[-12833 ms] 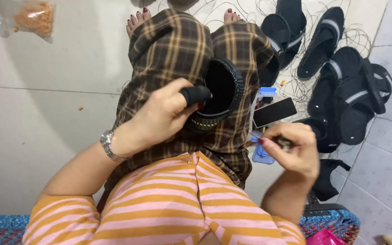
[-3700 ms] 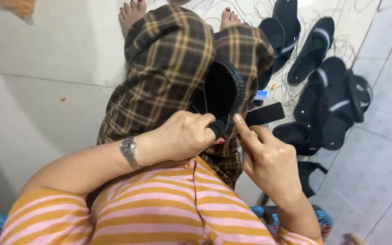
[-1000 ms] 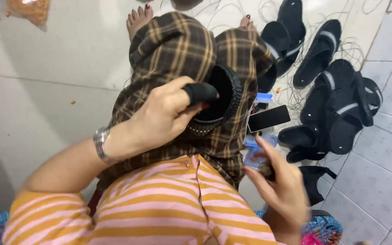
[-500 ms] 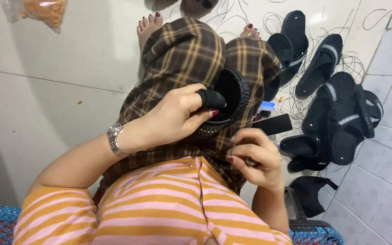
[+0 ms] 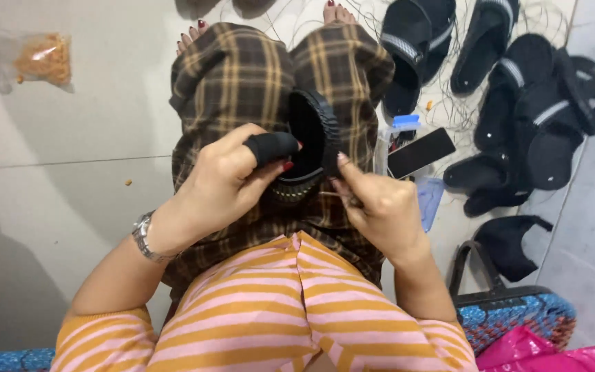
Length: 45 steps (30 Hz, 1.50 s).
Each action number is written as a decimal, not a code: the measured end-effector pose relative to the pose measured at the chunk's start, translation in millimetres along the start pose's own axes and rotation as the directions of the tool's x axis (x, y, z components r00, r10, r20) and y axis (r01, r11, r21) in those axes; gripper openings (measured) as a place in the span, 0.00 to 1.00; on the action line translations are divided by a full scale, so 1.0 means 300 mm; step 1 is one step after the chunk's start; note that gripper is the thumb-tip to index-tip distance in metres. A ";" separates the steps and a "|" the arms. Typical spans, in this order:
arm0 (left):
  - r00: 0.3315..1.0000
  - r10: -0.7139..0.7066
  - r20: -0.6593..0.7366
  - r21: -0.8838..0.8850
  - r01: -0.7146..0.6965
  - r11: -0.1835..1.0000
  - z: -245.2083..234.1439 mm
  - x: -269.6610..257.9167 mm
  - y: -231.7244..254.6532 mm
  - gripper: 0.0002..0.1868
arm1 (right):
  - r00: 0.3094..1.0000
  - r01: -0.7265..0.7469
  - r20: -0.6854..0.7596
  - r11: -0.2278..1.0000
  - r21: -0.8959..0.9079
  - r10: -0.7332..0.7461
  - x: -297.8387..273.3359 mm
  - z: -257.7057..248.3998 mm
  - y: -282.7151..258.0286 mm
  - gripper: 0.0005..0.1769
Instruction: Hand-sewing the upper part of a black shoe using a needle and thread while sitting on the floor.
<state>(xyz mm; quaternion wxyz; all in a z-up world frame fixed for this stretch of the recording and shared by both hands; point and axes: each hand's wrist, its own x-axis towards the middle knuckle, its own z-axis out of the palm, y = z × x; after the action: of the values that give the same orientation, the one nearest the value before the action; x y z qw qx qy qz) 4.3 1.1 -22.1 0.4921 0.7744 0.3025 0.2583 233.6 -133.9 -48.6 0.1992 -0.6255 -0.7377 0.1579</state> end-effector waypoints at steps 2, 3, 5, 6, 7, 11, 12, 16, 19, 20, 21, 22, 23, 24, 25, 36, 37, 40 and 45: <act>0.998 0.062 -0.003 0.161 -0.061 0.985 -0.001 -0.007 0.006 0.07 | 0.898 -0.082 -0.436 0.996 -0.048 0.053 0.009 0.007 -0.018 0.07; 0.998 0.064 0.008 0.164 -0.065 0.984 -0.005 -0.024 -0.004 0.07 | 0.895 -0.091 -0.443 0.995 -0.043 0.063 -0.046 -0.016 0.016 0.07; 0.972 0.221 0.084 0.378 -0.236 0.895 -0.012 -0.039 -0.034 0.18 | 0.657 -0.362 -0.690 0.930 0.066 0.305 -0.142 -0.065 0.097 0.20; 0.971 0.224 0.089 0.375 -0.241 0.895 -0.046 -0.060 -0.057 0.18 | 0.653 -0.368 -0.692 0.928 0.065 0.308 -0.167 -0.143 0.160 0.20; 0.997 -0.072 -0.032 0.370 0.079 0.926 -0.080 -0.080 -0.083 0.18 | 0.528 -0.427 -0.814 0.904 -0.008 0.242 -0.194 -0.219 0.223 0.13; 0.990 0.135 -0.043 0.546 -0.090 0.833 -0.203 -0.074 -0.063 0.18 | 0.540 -0.463 -0.680 0.850 0.252 0.496 -0.325 -0.323 0.279 0.09; 0.990 0.137 -0.038 0.549 -0.094 0.831 -0.192 -0.069 -0.059 0.18 | 0.535 -0.465 -0.682 0.848 0.256 0.499 -0.270 -0.305 0.208 0.09; 0.981 0.188 -0.041 0.576 -0.130 0.807 -0.167 -0.064 -0.048 0.17 | 0.777 -0.436 -0.214 0.752 0.494 0.592 -0.130 -0.218 0.041 0.09; 0.985 0.167 -0.046 0.579 -0.110 0.808 -0.172 -0.084 -0.055 0.15 | 0.712 -0.440 -0.108 0.560 0.702 0.694 -0.117 -0.202 0.017 0.11; 0.987 0.154 -0.049 0.578 -0.098 0.810 -0.172 -0.090 -0.059 0.14 | 0.714 -0.427 -0.073 0.516 0.743 0.696 -0.118 -0.213 0.014 0.10; 0.987 0.156 -0.046 0.578 -0.101 0.810 -0.172 -0.088 -0.063 0.14 | 0.713 -0.426 -0.074 0.515 0.744 0.698 -0.100 -0.217 0.014 0.10; 0.987 0.155 -0.050 0.585 -0.097 0.805 -0.167 -0.088 -0.069 0.13 | 0.866 -0.360 -0.104 0.755 0.549 0.489 -0.085 -0.223 0.014 0.11; 0.987 0.154 -0.053 0.591 -0.093 0.801 -0.163 -0.088 -0.076 0.12 | 0.966 -0.220 -0.060 0.921 0.322 0.252 -0.070 -0.229 0.012 0.13; 0.986 0.158 -0.052 0.589 -0.098 0.802 -0.159 -0.088 -0.078 0.12 | 0.965 -0.222 -0.062 0.922 0.318 0.254 -0.068 -0.229 0.006 0.13; 0.988 0.150 -0.049 0.585 -0.093 0.806 -0.156 -0.089 -0.079 0.12 | 0.964 -0.192 -0.114 0.927 0.321 0.239 -0.065 -0.228 -0.002 0.08; 0.995 0.077 -0.067 0.570 -0.025 0.821 -0.140 -0.117 -0.101 0.09 | 0.979 -0.047 -0.206 0.984 -0.173 0.010 -0.023 -0.005 0.046 0.11; 0.995 0.071 -0.068 0.563 -0.020 0.826 -0.140 -0.118 -0.102 0.09 | 0.976 -0.078 -0.204 0.997 0.000 0.076 -0.028 -0.016 0.047 0.05; 0.994 0.076 -0.075 0.537 -0.024 0.843 -0.133 -0.120 -0.105 0.10 | 0.977 -0.072 -0.182 0.969 0.235 0.116 -0.025 -0.086 0.012 0.10; 0.994 0.087 -0.069 0.494 -0.042 0.868 -0.122 -0.112 -0.104 0.14 | 0.998 0.059 -0.030 0.962 0.267 -0.053 -0.024 -0.086 0.003 0.08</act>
<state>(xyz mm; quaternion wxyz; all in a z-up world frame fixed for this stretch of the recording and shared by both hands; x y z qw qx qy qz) -50.9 9.4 -40.3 0.2560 0.8714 0.3538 0.2234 248.2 -141.4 -27.2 0.2946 -0.5735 -0.7247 0.2433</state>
